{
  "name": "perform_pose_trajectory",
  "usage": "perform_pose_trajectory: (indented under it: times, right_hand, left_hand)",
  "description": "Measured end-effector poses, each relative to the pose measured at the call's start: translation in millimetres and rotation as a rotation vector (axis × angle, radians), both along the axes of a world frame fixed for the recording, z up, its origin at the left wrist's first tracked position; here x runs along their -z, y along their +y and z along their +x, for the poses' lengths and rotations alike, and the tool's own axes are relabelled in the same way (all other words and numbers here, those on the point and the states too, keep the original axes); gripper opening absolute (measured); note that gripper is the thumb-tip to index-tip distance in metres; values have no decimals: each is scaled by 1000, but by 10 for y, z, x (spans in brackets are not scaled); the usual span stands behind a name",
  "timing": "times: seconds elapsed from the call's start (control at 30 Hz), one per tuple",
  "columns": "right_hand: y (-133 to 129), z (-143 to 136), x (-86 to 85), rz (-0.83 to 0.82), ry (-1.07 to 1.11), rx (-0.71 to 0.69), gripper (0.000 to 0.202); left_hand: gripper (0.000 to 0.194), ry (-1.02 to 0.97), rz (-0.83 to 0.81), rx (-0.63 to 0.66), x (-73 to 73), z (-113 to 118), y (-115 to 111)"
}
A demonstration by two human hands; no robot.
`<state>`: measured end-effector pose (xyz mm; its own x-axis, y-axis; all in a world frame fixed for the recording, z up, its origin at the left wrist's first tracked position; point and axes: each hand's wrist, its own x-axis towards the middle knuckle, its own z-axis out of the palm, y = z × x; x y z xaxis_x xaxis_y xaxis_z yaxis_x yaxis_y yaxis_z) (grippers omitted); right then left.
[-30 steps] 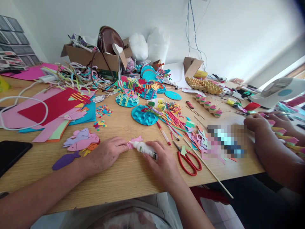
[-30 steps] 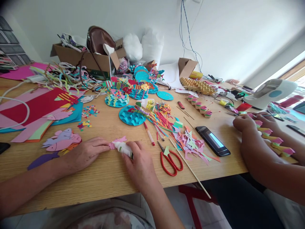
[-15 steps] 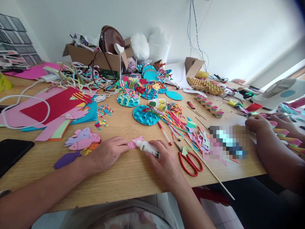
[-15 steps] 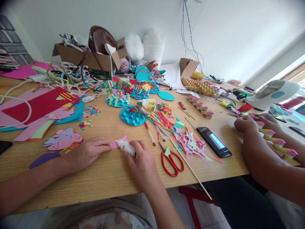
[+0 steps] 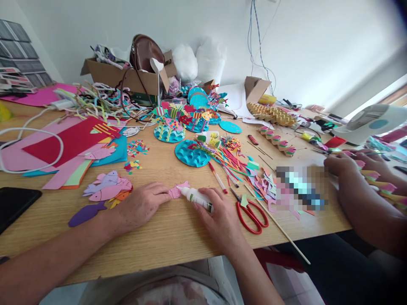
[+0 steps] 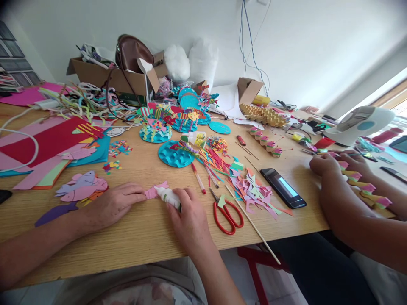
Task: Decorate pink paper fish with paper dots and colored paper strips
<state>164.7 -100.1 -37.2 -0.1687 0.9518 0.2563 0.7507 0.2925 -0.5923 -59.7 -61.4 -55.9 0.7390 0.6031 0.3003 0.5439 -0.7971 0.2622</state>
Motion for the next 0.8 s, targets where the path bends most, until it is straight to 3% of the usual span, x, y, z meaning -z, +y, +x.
perform_pose_trajectory:
  times: [0.27,0.43,0.8]
  right_hand:
    - [-6,66,-18,-2,-41,69,23]
    - [-57,12,-6,-27,12,-33,23]
    - [-175,76,-57,-45,6,-65,22]
  left_hand:
    - [33,-4,18,-8,6,0,0]
    - [33,-16,-7,6,4,-3,-7]
    - [32,-3,4,-11,12,-4,6]
